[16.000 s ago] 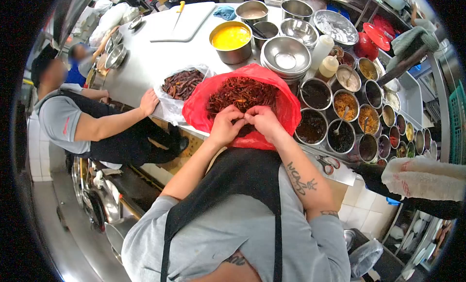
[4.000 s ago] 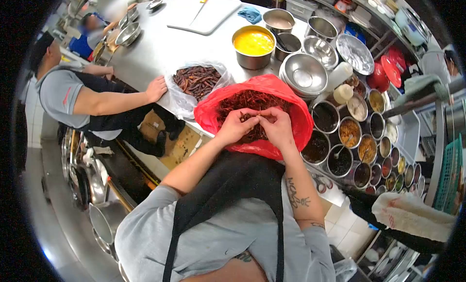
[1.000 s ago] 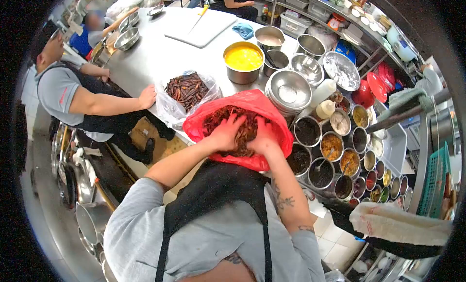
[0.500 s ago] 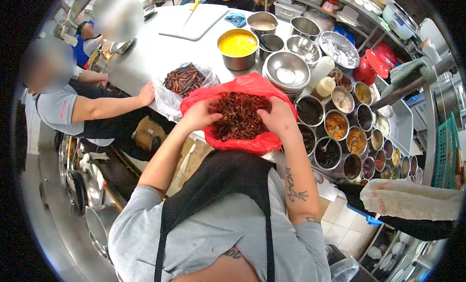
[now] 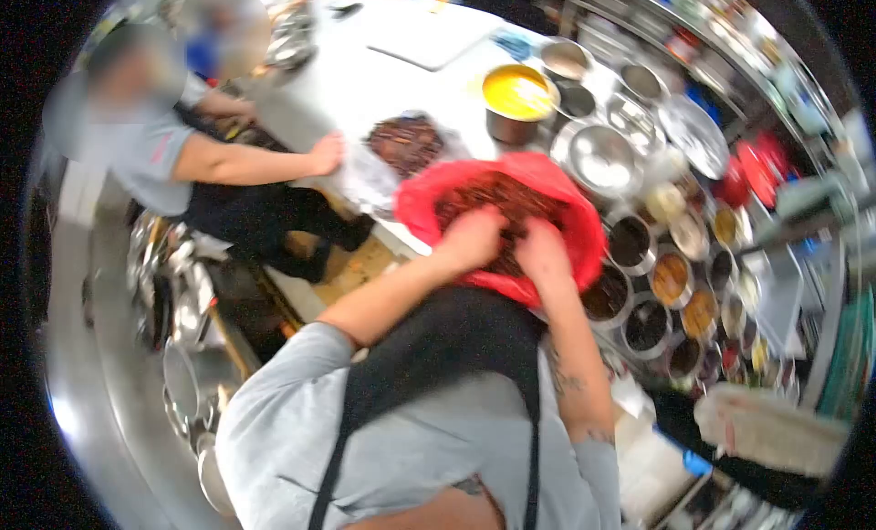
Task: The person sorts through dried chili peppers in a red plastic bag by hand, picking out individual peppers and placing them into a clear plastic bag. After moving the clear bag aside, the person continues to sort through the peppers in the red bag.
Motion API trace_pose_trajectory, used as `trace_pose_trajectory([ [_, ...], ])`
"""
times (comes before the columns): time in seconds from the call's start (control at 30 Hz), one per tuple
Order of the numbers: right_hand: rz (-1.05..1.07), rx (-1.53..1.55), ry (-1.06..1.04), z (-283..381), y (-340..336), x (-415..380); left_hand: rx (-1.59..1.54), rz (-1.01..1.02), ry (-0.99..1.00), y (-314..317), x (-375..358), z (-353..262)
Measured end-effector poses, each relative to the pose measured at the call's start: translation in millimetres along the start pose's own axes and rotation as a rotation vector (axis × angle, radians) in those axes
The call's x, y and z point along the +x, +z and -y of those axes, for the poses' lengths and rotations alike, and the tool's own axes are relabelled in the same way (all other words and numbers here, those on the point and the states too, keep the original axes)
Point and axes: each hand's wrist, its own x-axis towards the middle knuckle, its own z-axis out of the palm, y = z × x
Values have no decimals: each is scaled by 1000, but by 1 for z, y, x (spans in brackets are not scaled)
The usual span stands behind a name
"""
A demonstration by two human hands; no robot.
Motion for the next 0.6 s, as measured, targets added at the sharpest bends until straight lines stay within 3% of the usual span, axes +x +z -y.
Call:
trace_pose_trajectory([
  [0.23, -46, 257, -209, 13, -13, -8, -152, -41, 74, -17, -12, 0],
  [0.43, -130, 453, -58, 26, -28, -13, -548, -70, 121, -36, -15, -9],
  [0.6, 91, 656, -60, 10, -36, -9, -695, 64, 194, -55, -15, -6],
])
